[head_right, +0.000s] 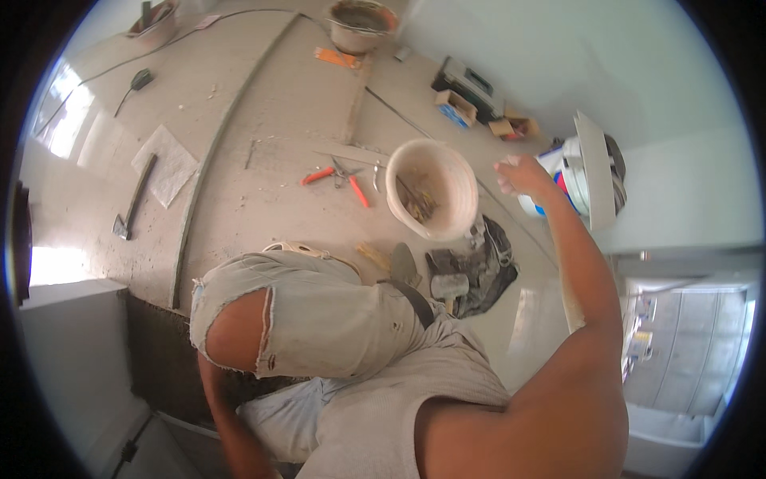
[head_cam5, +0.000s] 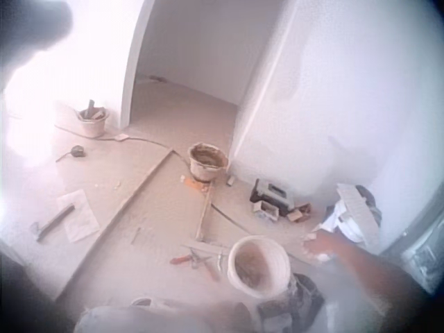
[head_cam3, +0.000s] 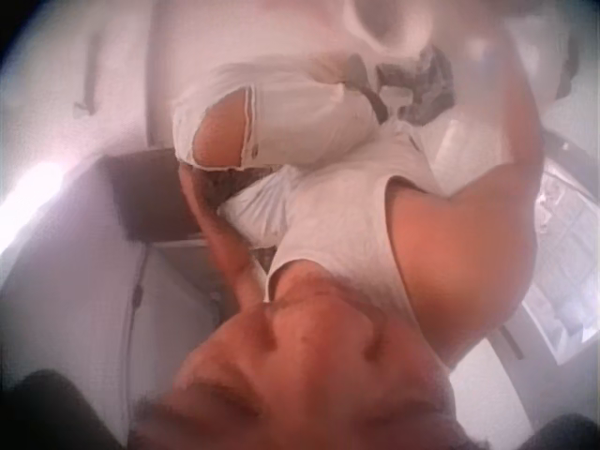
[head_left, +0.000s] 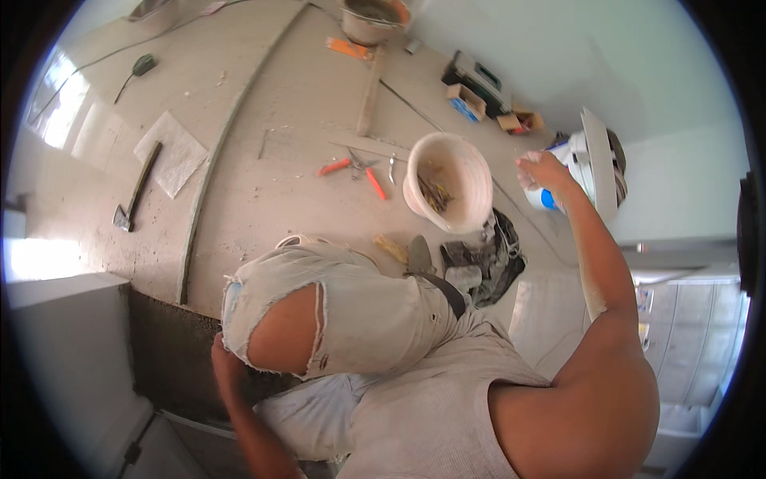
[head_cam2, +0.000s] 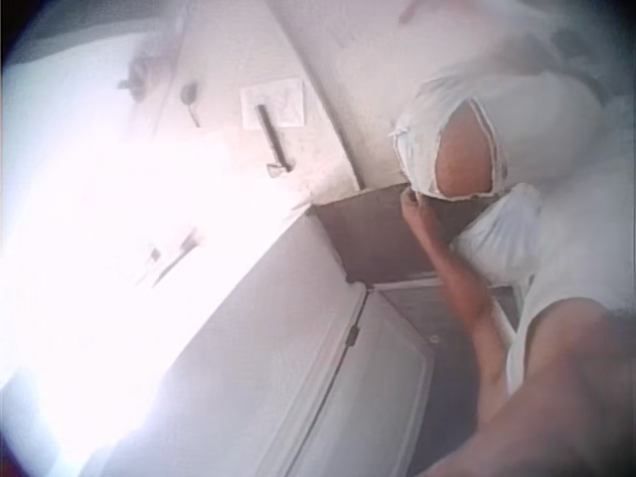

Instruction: The person scoops wet cement from a bucket and spreads it onto the floor near a doorway using a trowel. They then use a straight edge to level the cement and continue smoothing the surface.

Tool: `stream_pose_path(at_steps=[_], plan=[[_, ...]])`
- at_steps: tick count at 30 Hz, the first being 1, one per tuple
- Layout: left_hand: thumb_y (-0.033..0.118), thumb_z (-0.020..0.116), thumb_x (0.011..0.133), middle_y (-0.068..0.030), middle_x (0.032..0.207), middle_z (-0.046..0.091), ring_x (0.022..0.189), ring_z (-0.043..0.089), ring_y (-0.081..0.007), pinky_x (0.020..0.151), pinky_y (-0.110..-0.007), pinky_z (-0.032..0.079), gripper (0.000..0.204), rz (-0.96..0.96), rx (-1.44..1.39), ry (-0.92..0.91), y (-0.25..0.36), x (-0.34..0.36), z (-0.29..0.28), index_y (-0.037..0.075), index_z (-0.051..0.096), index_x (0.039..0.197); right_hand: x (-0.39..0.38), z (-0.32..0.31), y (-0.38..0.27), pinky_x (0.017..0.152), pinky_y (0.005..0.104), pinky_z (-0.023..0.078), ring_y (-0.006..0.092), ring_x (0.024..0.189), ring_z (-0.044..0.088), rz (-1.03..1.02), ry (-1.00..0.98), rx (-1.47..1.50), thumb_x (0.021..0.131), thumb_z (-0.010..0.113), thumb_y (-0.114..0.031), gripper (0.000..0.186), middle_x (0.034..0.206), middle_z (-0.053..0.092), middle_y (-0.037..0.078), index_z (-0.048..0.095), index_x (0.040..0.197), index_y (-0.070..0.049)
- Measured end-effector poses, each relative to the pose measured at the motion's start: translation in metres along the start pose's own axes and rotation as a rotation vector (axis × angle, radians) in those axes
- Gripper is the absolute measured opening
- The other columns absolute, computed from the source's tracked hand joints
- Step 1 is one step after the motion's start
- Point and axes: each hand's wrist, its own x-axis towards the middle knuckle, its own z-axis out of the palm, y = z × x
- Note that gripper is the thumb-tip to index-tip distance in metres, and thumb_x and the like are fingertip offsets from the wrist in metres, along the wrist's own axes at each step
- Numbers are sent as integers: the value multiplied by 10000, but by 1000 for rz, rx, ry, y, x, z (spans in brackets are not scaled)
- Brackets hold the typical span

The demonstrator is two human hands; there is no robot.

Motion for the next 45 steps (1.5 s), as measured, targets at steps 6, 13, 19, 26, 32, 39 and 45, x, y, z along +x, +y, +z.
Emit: stream_pose_path(at_steps=[6, 13, 19, 26, 32, 39, 45], plan=[[237, 698, 865, -199, 975, 687, 922, 670, -316, 822, -392, 506, 325, 9, 38, -105, -48, -1, 46, -14, 639, 1064, -76, 64, 147, 546, 342, 542, 222, 671, 666, 424, -172, 97, 912, 663, -316, 319, 868, 673, 124, 661, 999, -10], [271, 697, 864, -213, 996, 690, 949, 672, -342, 831, -409, 510, 352, 33, 50, -174, -53, 9, 68, -9, 646, 1072, -75, 249, 259, 824, 437, 536, 378, 910, 651, 224, -389, -474, 810, 722, -502, 698, 1016, 668, 234, 579, 1191, 66], [311, 698, 862, -223, 1022, 691, 977, 667, -370, 847, -430, 512, 384, 27, 116, -203, -6, 20, 68, -2, 656, 1080, -23, 321, 337, 821, 485, 519, 416, 935, 646, -10, -332, -589, 839, 687, -332, 491, 991, 652, 261, 555, 1132, 38], [328, 693, 866, -223, 1057, 683, 1031, 648, -368, 889, -434, 499, 401, -40, 34, -120, 18, -6, 38, 0, 657, 1095, -17, 244, 116, 748, 446, 524, 350, 836, 642, -281, -169, -552, 848, 666, -276, 401, 922, 632, 226, 560, 1100, 17], [330, 682, 873, -217, 1117, 665, 1086, 626, -360, 914, -444, 493, 428, -15, 71, -135, 31, -41, 14, 0, 631, 1142, -22, 232, -141, 685, 412, 529, 294, 752, 639, -1103, -198, -575, 856, 649, -228, 325, 863, 615, 195, 565, 1073, -1], [349, 684, 879, -188, 1133, 642, 1069, 631, -363, 912, -459, 507, 492, -105, 20, -125, 45, -100, 13, 21, 553, 1222, -79, 404, -327, 486, 336, 492, 175, 543, 579, -1177, -787, -832, 918, 572, -211, 238, 737, 562, 103, 549, 1070, -29], [337, 679, 880, -191, 1069, 613, 1018, 621, -372, 886, -460, 493, 410, -257, -56, 79, 45, -170, 23, 7, 571, 1097, -138, 528, -335, 448, 336, 497, 166, 537, 578, -875, -1243, -977, 942, 544, -250, 233, 714, 547, 68, 542, 1039, -39]])
